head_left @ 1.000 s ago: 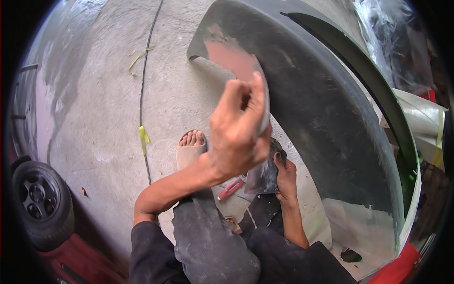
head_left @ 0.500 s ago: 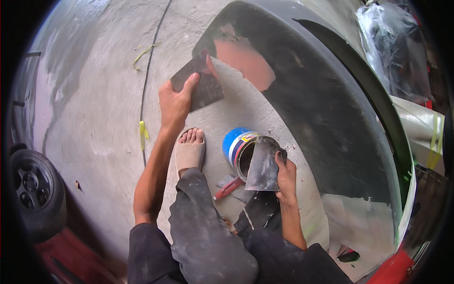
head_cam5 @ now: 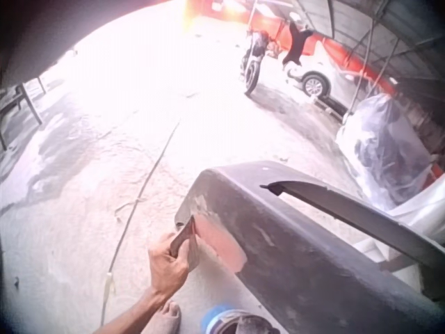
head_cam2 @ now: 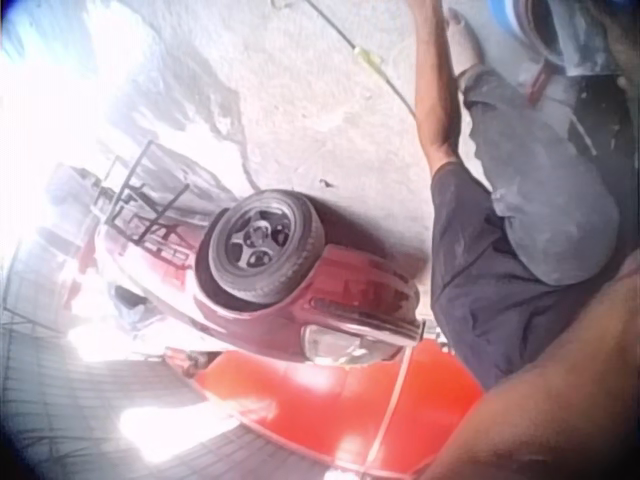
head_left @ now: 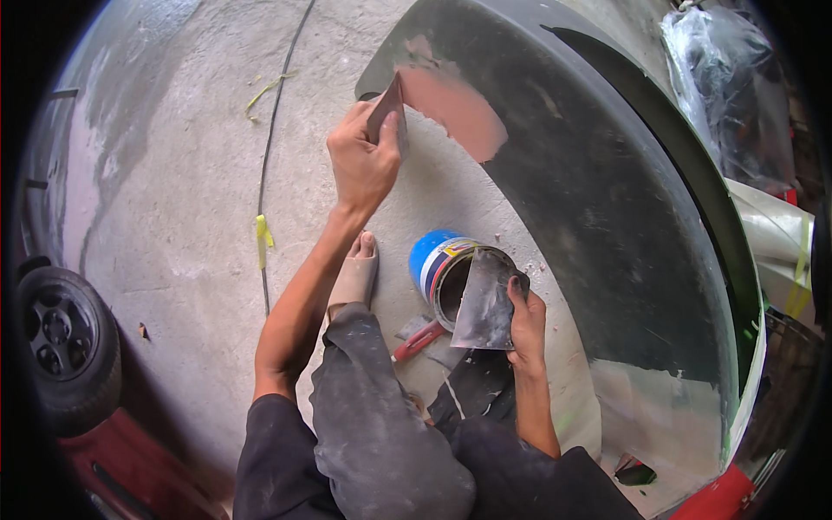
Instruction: The person applies body filler onto a car bumper using a putty knife and scrapes the metal spatulas clean against each other.
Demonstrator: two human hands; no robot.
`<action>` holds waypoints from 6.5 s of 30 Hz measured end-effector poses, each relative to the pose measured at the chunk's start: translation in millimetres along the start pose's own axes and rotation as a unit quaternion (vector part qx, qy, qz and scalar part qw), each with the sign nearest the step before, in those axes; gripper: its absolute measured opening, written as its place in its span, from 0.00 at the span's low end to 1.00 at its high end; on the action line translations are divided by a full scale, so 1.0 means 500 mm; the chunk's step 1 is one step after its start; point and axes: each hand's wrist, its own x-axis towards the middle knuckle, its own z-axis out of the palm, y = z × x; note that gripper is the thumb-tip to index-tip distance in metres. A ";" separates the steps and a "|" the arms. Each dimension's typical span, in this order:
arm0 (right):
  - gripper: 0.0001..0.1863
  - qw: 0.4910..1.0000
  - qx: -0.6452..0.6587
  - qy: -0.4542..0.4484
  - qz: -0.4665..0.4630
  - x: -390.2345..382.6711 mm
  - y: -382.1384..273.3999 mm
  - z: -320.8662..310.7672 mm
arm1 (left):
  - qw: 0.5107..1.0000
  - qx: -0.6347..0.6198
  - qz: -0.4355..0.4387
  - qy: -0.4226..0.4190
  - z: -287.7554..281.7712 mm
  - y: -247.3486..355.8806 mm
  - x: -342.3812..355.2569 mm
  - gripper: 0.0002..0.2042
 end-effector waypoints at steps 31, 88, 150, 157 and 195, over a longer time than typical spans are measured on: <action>0.25 1.000 0.027 -0.003 -0.002 0.004 0.002 0.001 | 0.987 -0.071 -0.145 -0.007 -0.039 -0.025 0.048 0.10; 0.25 0.999 -0.004 -0.012 0.035 -0.020 0.018 0.017 | 0.998 -0.017 0.045 -0.037 0.017 0.149 0.004 0.15; 0.21 1.000 -0.011 0.009 -0.015 -0.022 -0.027 0.016 | 0.724 -0.578 -0.370 -0.077 -0.001 -0.156 -0.060 0.20; 0.20 0.999 -0.026 0.024 -0.022 -0.019 -0.021 0.006 | 0.677 -0.631 -0.374 -0.058 0.030 -0.201 -0.070 0.20; 0.20 0.999 0.012 0.024 -0.025 -0.020 -0.011 0.000 | 0.654 -0.668 -0.262 -0.241 0.072 -0.138 -0.071 0.12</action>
